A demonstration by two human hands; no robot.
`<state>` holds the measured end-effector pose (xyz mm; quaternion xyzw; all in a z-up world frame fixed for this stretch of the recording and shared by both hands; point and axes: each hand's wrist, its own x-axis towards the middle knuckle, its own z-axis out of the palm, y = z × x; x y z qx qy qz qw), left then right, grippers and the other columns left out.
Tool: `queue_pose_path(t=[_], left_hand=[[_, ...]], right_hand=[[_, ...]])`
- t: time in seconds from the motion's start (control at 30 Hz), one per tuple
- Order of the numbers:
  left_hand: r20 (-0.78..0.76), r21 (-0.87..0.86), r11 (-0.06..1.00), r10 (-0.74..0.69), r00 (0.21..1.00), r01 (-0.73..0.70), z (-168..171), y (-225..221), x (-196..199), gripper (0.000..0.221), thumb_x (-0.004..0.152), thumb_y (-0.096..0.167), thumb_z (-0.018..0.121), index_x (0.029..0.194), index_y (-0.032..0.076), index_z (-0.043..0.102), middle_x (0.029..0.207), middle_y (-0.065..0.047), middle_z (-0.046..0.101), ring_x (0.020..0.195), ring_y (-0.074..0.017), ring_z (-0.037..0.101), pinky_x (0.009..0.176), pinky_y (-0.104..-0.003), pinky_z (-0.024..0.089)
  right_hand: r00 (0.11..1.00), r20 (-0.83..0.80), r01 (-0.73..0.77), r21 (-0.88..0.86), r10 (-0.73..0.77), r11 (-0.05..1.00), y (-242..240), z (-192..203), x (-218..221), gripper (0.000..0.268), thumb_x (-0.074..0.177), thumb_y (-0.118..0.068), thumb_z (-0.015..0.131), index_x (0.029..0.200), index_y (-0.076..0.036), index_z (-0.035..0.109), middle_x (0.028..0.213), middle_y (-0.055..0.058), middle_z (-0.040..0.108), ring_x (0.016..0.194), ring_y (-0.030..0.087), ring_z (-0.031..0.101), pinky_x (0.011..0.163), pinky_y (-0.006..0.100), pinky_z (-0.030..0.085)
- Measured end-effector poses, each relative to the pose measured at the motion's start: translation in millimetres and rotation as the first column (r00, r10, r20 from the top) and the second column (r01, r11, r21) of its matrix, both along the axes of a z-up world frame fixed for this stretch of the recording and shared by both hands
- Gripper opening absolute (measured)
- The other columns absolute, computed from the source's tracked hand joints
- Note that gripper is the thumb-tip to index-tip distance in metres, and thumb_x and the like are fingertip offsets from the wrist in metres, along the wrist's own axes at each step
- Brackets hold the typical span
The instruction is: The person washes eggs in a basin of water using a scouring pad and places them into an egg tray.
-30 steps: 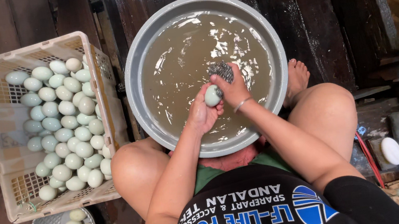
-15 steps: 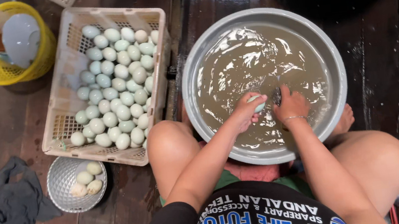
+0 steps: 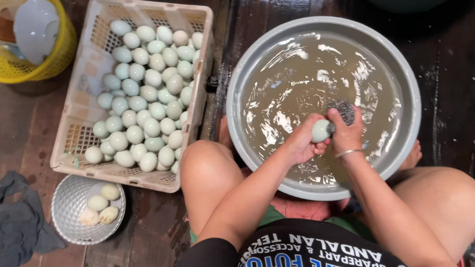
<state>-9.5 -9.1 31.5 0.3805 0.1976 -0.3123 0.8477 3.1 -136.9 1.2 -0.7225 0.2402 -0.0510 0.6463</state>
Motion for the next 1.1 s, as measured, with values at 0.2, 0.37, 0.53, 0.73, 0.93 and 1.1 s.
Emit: queue_pose_path(t=[0.2, 0.37, 0.53, 0.73, 0.93, 1.1], left_hand=[[-0.154, 0.226, 0.97, 0.128, 0.98, -0.091, 79, 2, 1, 0.078, 0.105, 0.056, 0.039, 0.15, -0.008, 0.037, 0.156, -0.027, 0.032, 0.142, -0.0441, 0.04, 0.105, -0.069, 0.04], [-0.096, 0.005, 0.999, 0.047, 0.994, -0.047, 9, -4, 7, 0.032, 0.1, 0.044, 0.056, 0.094, 0.013, 0.06, 0.061, -0.018, 0.062, 0.044, -0.0189, 0.051, 0.038, -0.022, 0.037], [-0.17, 0.026, 0.988, 0.156, 0.973, -0.154, -25, 0, 5, 0.03, 0.106, 0.04, 0.043, 0.117, 0.014, 0.051, 0.081, -0.011, 0.055, 0.053, -0.0189, 0.05, 0.043, -0.022, 0.042], [-0.092, -0.055, 0.998, 0.007, 0.996, -0.012, 14, 4, 7, 0.032, 0.104, 0.049, 0.047, 0.104, 0.019, 0.056, 0.072, -0.015, 0.059, 0.051, -0.019, 0.052, 0.042, -0.022, 0.04], [-0.188, -0.086, 0.988, 0.112, 0.976, -0.13, -20, 6, 12, 0.043, 0.101, 0.059, 0.052, 0.111, 0.018, 0.053, 0.087, -0.013, 0.062, 0.059, -0.0202, 0.057, 0.049, -0.025, 0.048], [-0.191, -0.003, 0.975, 0.216, 0.957, -0.221, -42, 8, 16, 0.037, 0.106, 0.05, 0.043, 0.109, 0.018, 0.062, 0.075, -0.016, 0.063, 0.055, -0.0272, 0.062, 0.049, -0.03, 0.052]], right_hand=[[0.905, 0.301, -0.238, -0.229, 0.301, 0.944, 7, 6, -9, 0.059, 0.091, -0.018, 0.083, 0.135, 0.0, 0.048, 0.112, 0.028, 0.065, 0.106, 0.037, 0.066, 0.091, 0.049, 0.055], [0.992, 0.093, -0.079, -0.049, 0.084, 0.996, -1, 20, -1, 0.054, 0.087, -0.023, 0.084, 0.132, -0.015, 0.056, 0.098, 0.018, 0.074, 0.085, 0.023, 0.071, 0.07, 0.036, 0.058], [0.935, 0.167, -0.256, -0.295, 0.314, 0.92, 21, 27, -19, 0.073, 0.089, -0.033, 0.083, 0.143, -0.004, 0.044, 0.134, 0.023, 0.055, 0.13, 0.041, 0.052, 0.112, 0.051, 0.042], [0.982, -0.071, -0.183, -0.186, 0.173, 0.965, -13, 28, 16, 0.06, 0.089, -0.027, 0.083, 0.138, -0.02, 0.048, 0.117, 0.018, 0.07, 0.11, 0.033, 0.067, 0.096, 0.044, 0.056], [0.768, -0.588, -0.615, -0.565, 0.256, 0.55, -33, 14, 16, 0.068, 0.086, -0.063, 0.071, 0.141, -0.038, 0.04, 0.125, 0.012, 0.065, 0.121, 0.037, 0.063, 0.102, 0.05, 0.051], [0.93, -0.221, -0.346, -0.252, 0.295, 0.903, -7, 18, -2, 0.08, 0.087, -0.068, 0.073, 0.147, -0.021, 0.047, 0.143, 0.024, 0.056, 0.137, 0.043, 0.049, 0.117, 0.05, 0.039]])
